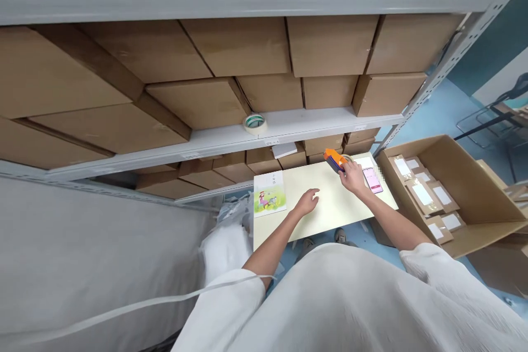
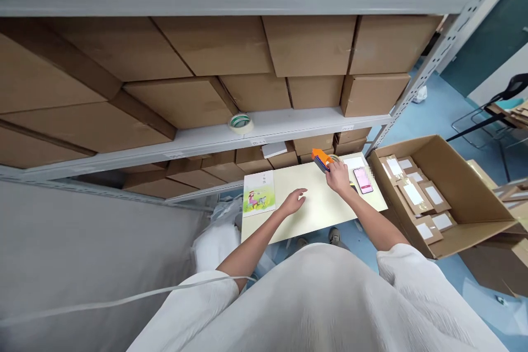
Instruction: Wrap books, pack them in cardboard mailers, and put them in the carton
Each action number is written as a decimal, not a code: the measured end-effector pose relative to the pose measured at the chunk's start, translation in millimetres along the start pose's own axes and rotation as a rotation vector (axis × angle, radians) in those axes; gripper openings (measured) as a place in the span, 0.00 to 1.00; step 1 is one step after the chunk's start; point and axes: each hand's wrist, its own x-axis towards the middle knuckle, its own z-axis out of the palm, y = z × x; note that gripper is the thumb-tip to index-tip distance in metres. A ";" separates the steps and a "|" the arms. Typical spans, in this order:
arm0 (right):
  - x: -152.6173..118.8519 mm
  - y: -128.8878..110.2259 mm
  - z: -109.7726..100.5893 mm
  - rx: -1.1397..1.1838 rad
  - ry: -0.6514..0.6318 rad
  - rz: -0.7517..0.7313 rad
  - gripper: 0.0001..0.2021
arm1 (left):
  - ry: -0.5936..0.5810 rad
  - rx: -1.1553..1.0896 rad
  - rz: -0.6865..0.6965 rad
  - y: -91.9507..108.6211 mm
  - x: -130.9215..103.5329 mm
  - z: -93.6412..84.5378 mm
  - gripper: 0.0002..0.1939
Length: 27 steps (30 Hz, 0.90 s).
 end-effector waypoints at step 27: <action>-81.1 74.7 133.1 0.028 -0.386 0.366 0.17 | -0.161 0.036 -0.167 12.0 3.1 63.4 0.24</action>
